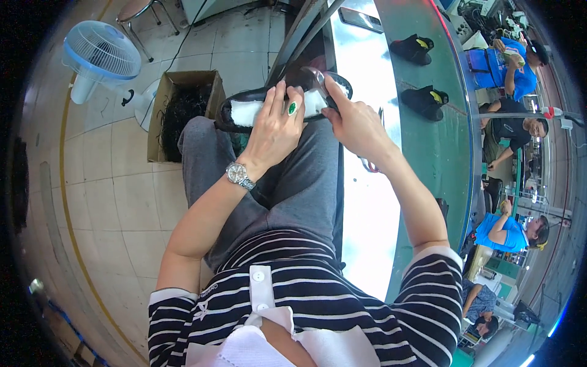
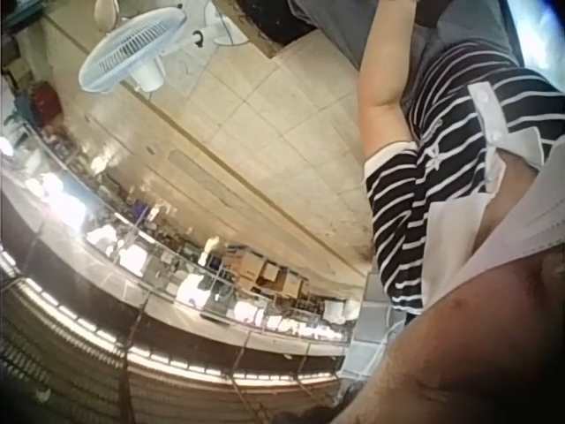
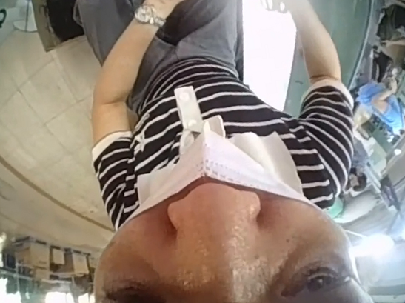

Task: Measuring, trimming, and assembling shoe components on a lasting line.

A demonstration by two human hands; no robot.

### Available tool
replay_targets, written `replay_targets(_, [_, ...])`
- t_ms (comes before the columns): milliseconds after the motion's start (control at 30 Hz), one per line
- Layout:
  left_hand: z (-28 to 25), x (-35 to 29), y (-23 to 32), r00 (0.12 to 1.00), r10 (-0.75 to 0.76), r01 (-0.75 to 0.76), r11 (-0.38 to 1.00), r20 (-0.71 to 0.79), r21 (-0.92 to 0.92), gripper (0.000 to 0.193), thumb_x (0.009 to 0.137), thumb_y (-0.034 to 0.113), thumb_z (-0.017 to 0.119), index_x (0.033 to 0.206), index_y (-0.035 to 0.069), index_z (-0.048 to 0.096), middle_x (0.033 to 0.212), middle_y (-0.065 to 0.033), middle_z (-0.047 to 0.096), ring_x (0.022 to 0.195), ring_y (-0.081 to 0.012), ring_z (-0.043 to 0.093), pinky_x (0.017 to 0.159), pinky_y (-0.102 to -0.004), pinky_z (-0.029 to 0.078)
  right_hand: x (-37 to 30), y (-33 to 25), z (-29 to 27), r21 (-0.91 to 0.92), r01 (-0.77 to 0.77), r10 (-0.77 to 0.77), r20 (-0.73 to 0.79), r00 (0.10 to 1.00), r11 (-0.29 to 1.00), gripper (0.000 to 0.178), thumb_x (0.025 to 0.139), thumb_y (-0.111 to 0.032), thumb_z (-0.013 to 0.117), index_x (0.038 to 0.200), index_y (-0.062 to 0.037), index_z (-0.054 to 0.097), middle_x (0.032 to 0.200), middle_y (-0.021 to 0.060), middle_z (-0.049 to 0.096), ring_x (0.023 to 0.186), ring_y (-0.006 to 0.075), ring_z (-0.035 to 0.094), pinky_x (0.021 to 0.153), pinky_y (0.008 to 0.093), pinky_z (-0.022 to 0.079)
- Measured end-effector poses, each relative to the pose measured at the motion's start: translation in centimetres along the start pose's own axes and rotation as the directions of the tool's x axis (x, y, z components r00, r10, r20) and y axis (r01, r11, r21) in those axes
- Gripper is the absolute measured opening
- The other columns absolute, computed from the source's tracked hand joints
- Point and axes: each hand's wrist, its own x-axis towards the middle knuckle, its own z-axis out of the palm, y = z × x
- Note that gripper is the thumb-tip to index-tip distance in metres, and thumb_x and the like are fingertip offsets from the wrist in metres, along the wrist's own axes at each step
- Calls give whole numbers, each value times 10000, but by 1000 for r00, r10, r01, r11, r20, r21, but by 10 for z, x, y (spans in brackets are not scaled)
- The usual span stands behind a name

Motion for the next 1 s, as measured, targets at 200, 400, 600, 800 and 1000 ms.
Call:
replay_targets(200, [-1, 0, 0, 999, 46, -46, 998, 6, 32, 400, 836, 119, 567, 1150, -130, 564, 1146, -222, 544, 1148, -429, 533, 1016, -472, 423, -1, 1, 8, -108, 16, -19, -32, 999, 994, 594, 940, -157, 538, 1467, -154, 265, 706, 233, 644, 654, 417, 649, 629, 495, 496])
replay_targets(400, [1, -5, -2, 999, 34, -34, 999, -34, 20, 344, 846, 105, 557, 1117, -106, 572, 1122, -242, 566, 1178, -432, 523, 1032, -473, 418, -4, -14, 3, 39, 53, -50, -85, 995, 998, 615, 935, -166, 543, 1474, -164, 247, 688, 248, 634, 635, 439, 636, 624, 518, 486])
replay_targets(600, [1, -5, -2, 997, 7, -12, 998, -82, -68, 232, 846, 87, 554, 1045, -32, 567, 1114, -248, 576, 1173, -435, 537, 1035, -478, 419, 1, -9, 3, -167, 127, -126, 15, 992, 978, 646, 926, -129, 532, 1487, -172, 215, 686, 234, 638, 605, 425, 636, 582, 496, 496])
replay_targets(800, [-4, 1, 2, 995, -82, 71, 984, -62, -166, 270, 832, 83, 553, 1070, -44, 544, 1139, -223, 558, 1170, -377, 535, 1056, -488, 389, -6, -8, 27, -180, 125, -144, -96, 985, 976, 694, 907, -122, 546, 1500, -188, 191, 671, 215, 636, 604, 408, 639, 577, 501, 492])
replay_targets(1000, [-40, -3, -14, 957, -125, 75, 978, 260, 195, 472, 855, 151, 488, 1242, -115, 538, 1216, -285, 563, 1225, -353, 483, 1155, -424, 224, -6, -28, 9, -137, 201, -215, -98, 972, 970, 689, 918, -135, 532, 1509, -206, 187, 633, 198, 622, 582, 386, 635, 563, 475, 494])
